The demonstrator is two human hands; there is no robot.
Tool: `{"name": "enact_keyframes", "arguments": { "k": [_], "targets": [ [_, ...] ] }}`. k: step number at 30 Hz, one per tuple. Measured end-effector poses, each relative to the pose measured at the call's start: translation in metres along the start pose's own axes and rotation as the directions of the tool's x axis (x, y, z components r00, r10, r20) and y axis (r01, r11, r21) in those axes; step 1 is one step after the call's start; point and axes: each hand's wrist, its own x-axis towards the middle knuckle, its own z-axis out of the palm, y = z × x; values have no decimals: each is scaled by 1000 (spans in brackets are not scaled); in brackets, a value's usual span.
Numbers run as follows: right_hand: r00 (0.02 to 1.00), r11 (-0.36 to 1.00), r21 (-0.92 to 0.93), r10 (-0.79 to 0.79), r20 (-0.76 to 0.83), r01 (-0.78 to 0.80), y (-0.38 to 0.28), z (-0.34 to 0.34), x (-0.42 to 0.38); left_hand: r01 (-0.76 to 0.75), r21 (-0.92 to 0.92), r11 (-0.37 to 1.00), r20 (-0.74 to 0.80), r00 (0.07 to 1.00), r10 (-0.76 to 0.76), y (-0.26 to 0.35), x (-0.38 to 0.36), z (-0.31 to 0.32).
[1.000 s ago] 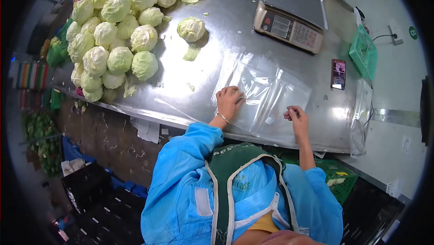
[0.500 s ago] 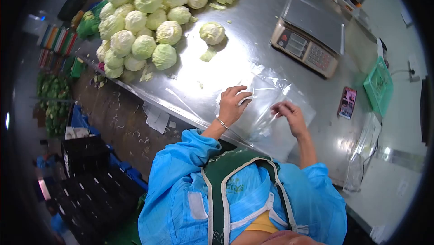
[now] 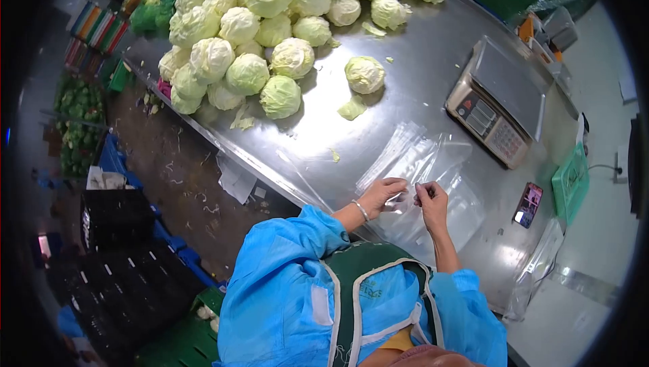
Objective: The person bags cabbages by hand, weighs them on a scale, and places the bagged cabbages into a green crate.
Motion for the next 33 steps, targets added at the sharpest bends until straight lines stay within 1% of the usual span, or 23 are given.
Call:
{"name": "enact_keyframes", "arguments": {
  "k": [1, 4, 5, 8, 9, 12, 13, 14, 15, 16, 17, 18, 20, 21, 24, 25, 27, 28, 29, 30, 31, 32, 33],
  "targets": [
    [999, 999, -45, -8, 35, 10, 0, 5, 3, -22, 35, 999, -20, 1000, 23, 2, 3, -1],
    [998, 997, -56, 56, 28, -55, -3, 6, 10, -173, -114, 978, -15, 985, 173, 3, 21, -13],
    [998, 993, -103, 56, 15, -54, -1, 3, 13, -95, -121, 988, -55, 995, 89, 3, 20, -18],
    [989, 982, -181, 76, 124, -53, -1, 8, 15, -83, 183, 980, 35, 996, 78, 24, 4, -5],
    [983, 987, -146, 85, 161, -61, -2, 13, 14, -172, 126, 977, 190, 971, 146, 12, 18, -12],
    [984, 991, -37, 133, 120, -129, -13, 16, 14, -423, 178, 888, 229, 896, 381, 6, 28, -17],
    [984, 990, -43, 142, 109, -138, -12, 8, 16, -382, 197, 903, 184, 919, 349, 13, 25, -23],
    [985, 989, -40, 143, 94, -139, -12, 2, 18, -405, 225, 886, 52, 913, 405, 14, 26, -22],
    [986, 989, -35, 147, 80, -144, -12, -2, 18, -420, 257, 870, -82, 888, 453, 12, 28, -24],
    [986, 988, -30, 152, 65, -150, -13, -4, 16, -429, 292, 855, -212, 842, 495, 10, 31, -26],
    [989, 992, -30, 126, 82, -124, -14, -2, 14, -287, 295, 911, -368, 846, 386, 7, 39, -31],
    [988, 991, -16, 130, 87, -129, -14, 2, 12, -227, 154, 962, -344, 900, 268, 8, 32, -27],
    [987, 991, 13, 132, 96, -134, -15, 11, 10, -71, -121, 990, -238, 970, 40, 14, 13, -13],
    [987, 992, 22, 119, 109, -122, -14, 14, 10, -61, -208, 976, -191, 981, 20, 2, 27, -22],
    [987, 992, -16, 130, 90, -129, -10, 7, 9, -221, 47, 974, -216, 950, 226, 5, 32, -34],
    [991, 992, -23, 128, 31, -128, -11, -1, 10, -313, 70, 947, -293, 901, 320, 11, 29, -37],
    [993, 963, -245, 116, 12, -109, -9, -37, 21, -353, 216, 910, -355, 840, 410, 16, 28, -58],
    [994, 930, -353, 109, -1, -102, -15, -44, 24, -366, 289, 885, -377, 806, 456, 18, 32, -67],
    [995, 852, -521, -81, -54, 42, -23, -46, 27, -385, 359, 850, -356, 785, 506, 17, 36, -73],
    [960, 717, -680, -271, -70, 153, -43, -43, 33, -402, 425, 811, -331, 765, 553, 13, 41, -77],
    [942, 730, -647, -330, -54, 219, -69, -33, 41, -416, 487, 768, -303, 744, 596, 9, 43, -79],
    [920, 739, -611, -389, -41, 285, -91, -15, 55, -428, 501, 752, -282, 741, 610, 8, 43, -78],
    [904, 765, -536, -427, -6, 358, -104, 8, 72, -440, 516, 735, -259, 737, 624, 7, 43, -77]
  ]
}}
